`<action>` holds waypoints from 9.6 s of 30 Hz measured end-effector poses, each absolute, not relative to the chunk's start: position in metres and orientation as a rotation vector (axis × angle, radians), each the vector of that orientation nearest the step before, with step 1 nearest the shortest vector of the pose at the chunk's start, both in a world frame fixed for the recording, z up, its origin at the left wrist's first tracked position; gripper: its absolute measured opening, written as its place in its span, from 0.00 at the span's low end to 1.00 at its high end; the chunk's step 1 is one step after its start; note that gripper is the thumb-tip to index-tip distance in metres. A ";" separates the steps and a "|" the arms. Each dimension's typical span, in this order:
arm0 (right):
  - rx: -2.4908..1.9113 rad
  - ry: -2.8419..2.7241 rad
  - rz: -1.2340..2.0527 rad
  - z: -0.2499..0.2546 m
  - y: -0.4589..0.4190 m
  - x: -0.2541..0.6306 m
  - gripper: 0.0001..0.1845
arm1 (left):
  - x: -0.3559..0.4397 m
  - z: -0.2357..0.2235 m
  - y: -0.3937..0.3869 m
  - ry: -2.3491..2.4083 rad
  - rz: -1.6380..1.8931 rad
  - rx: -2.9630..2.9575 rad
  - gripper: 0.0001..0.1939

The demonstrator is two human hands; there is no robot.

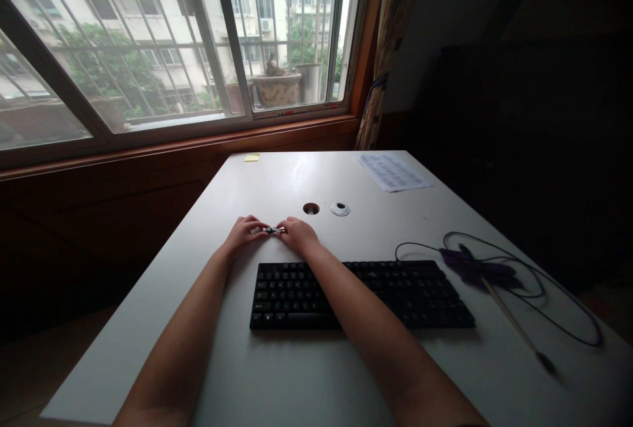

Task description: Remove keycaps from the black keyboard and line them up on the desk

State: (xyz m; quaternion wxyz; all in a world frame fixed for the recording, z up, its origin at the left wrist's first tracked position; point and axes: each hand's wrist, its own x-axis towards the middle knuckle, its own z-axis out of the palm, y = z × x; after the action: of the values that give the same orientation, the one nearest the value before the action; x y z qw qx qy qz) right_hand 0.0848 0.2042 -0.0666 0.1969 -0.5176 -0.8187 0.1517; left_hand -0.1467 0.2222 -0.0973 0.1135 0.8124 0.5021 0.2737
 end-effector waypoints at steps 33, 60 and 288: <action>-1.150 -1.680 0.682 -0.025 0.108 0.144 0.25 | -0.126 -0.069 0.152 1.535 1.178 2.076 0.17; -1.264 -1.575 0.963 -0.051 0.104 0.120 0.16 | -0.122 -0.061 0.135 1.088 0.658 2.350 0.14; -1.493 -2.292 0.406 -0.065 0.201 0.104 0.16 | -0.110 -0.082 0.145 1.257 0.754 2.434 0.16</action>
State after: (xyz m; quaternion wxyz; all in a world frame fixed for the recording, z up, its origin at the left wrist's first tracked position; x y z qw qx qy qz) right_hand 0.1044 0.2014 -0.0654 0.1870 -0.5305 -0.8141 0.1442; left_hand -0.1096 0.1447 -0.0821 0.1496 0.8471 0.4374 0.2623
